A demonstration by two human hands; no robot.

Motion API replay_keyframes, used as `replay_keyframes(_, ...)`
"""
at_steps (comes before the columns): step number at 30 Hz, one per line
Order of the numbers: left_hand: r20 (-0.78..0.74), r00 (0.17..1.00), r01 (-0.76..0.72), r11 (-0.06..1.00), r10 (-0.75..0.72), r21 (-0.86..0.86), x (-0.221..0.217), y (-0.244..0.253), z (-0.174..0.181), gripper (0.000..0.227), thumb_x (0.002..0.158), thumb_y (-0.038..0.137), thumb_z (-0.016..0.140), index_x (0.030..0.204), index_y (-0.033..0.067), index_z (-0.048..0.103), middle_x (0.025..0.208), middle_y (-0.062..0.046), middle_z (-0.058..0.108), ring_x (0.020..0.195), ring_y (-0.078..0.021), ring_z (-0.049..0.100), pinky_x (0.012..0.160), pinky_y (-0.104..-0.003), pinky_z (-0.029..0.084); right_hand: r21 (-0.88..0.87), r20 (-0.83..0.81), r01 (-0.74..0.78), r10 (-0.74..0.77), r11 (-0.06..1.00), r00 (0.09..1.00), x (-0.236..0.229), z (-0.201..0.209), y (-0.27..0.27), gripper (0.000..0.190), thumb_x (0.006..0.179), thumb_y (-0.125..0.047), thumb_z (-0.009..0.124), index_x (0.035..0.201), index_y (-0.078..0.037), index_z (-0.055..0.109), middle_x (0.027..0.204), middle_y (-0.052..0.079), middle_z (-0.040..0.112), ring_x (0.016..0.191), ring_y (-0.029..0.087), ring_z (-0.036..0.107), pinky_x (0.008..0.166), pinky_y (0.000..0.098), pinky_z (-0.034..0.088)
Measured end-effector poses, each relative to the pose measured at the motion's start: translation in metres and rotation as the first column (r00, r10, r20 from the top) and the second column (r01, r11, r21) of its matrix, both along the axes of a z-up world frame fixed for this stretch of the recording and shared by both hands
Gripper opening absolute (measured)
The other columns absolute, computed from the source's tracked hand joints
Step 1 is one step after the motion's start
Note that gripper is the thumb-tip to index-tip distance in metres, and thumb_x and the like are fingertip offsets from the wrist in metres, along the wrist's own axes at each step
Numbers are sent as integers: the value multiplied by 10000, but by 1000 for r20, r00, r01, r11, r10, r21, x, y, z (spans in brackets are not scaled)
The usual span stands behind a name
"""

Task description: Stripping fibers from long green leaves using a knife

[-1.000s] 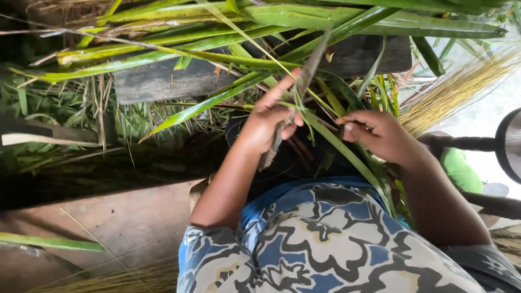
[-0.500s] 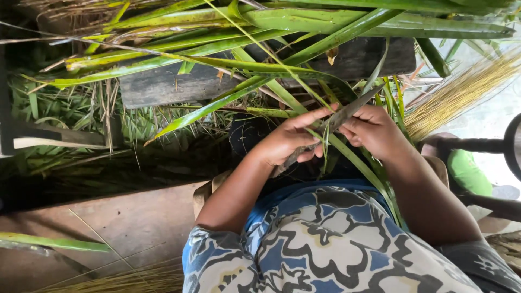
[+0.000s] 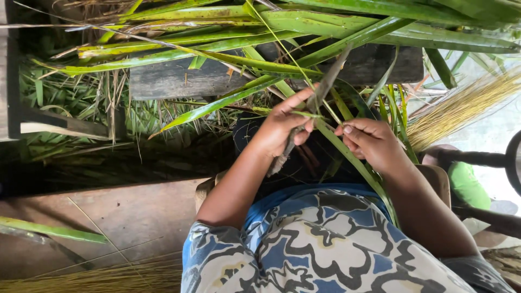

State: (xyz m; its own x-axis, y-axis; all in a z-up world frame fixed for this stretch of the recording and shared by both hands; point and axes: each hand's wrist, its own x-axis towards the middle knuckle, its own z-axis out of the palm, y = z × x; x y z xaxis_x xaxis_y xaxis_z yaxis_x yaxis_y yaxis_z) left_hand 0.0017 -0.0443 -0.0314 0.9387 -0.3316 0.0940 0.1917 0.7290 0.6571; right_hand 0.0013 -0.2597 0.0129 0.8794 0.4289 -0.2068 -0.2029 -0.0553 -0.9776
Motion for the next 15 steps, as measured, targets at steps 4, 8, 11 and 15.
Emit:
replay_keyframes(4, -9, 999, -47, 998, 47, -38, 7, 13, 0, 518, 917, -43, 415, 1404, 112, 328, 670, -167, 576, 432, -112, 480, 374, -208, 425, 7, -9, -18, 18, 1000, 1000, -3, -5, -7, 183, 904, 18, 431, 963, 119, 572, 493, 91, 430, 349, 9, 277, 272, 154, 239)
replay_keyframes(8, 14, 995, -103, 995, 103, 12, 7, 14, 0, 540, 918, -58, 398, 1424, 68, 256, 681, -156, 555, 429, -106, 477, 378, -211, 436, 3, 2, 13, -13, 1000, 1000, -3, -3, -7, 180, 896, 26, 448, 983, 120, 575, 507, 90, 439, 357, 5, 279, 291, 144, 225)
replay_keyframes(11, 10, 990, -140, 989, 140, 43, 9, 19, 11, 544, 917, -54, 411, 1423, 80, 261, 671, -135, 545, 420, -98, 464, 364, -208, 421, -42, 22, 41, -40, 998, 999, -4, 0, -7, 172, 885, 34, 468, 986, 123, 576, 510, 116, 454, 367, 12, 289, 307, 155, 229)
replay_keyframes(15, -11, 973, -228, 971, 230, 64, 16, 37, 7, 531, 932, -24, 397, 1431, 63, 237, 697, -111, 542, 441, -88, 473, 379, -198, 428, -115, 40, 60, -56, 992, 998, -6, -2, -14, 178, 887, 24, 479, 996, 114, 586, 530, 143, 496, 371, 27, 318, 315, 167, 251)
